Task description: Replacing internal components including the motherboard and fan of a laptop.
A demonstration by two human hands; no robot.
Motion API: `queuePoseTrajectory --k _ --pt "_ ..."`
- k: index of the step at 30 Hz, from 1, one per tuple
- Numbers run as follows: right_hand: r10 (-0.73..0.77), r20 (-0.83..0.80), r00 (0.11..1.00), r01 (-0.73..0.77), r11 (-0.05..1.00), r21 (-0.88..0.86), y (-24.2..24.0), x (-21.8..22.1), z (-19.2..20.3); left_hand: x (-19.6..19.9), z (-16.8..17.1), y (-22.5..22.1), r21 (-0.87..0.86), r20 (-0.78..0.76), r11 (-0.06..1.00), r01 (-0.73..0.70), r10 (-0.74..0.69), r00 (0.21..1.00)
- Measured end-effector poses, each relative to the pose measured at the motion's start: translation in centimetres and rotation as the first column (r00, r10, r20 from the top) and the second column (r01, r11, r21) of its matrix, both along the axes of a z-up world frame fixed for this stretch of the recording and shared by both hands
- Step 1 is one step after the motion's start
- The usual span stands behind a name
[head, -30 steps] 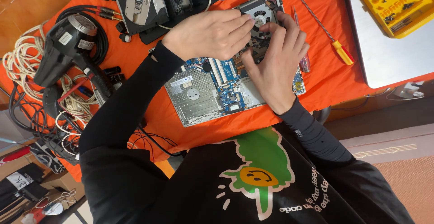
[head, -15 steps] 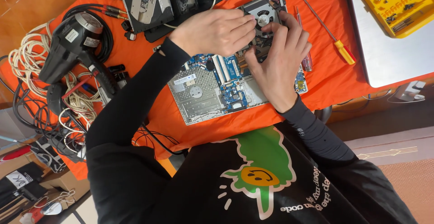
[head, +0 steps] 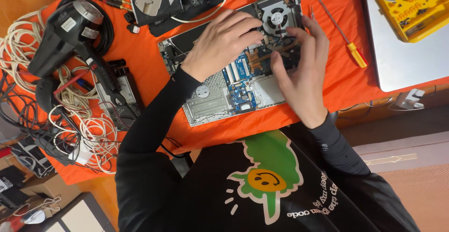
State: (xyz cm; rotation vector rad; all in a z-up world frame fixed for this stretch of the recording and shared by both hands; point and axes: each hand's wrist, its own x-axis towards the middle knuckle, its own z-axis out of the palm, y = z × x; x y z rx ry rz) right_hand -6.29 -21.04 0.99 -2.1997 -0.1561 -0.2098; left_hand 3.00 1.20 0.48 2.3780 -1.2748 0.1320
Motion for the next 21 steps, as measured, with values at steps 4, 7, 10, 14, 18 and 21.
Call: queuePoseTrajectory --k 4,7,10,14,18,21 --pt "-0.014 -0.01 1.0 0.014 0.999 0.03 -0.6 -0.2 -0.5 0.3 -0.1 0.0 0.052 0.181 0.998 0.034 -0.043 0.983" --pt "-0.017 0.001 1.0 0.017 0.999 0.04 -0.7 -0.5 -0.9 0.4 0.4 -0.1 0.061 0.216 0.997 0.039 -0.051 0.975" --pt "-0.021 0.011 1.0 0.02 0.998 0.058 -0.7 -0.6 -1.1 0.5 0.4 0.2 0.022 0.199 1.0 0.018 -0.022 0.98" --pt "-0.015 0.016 1.0 0.014 0.997 0.072 -0.7 -0.5 -0.9 0.4 0.0 0.8 -0.022 0.14 0.999 -0.041 0.043 0.989" --pt "-0.006 0.01 1.0 0.005 0.997 0.077 -0.8 -0.4 -1.1 0.1 -0.7 0.8 -0.052 0.079 0.994 -0.097 0.101 0.992" --pt "-0.011 0.008 1.0 0.01 0.998 0.055 -0.7 -0.4 -1.2 -0.2 -1.1 0.4 -0.13 0.022 0.987 -0.094 0.098 0.995"
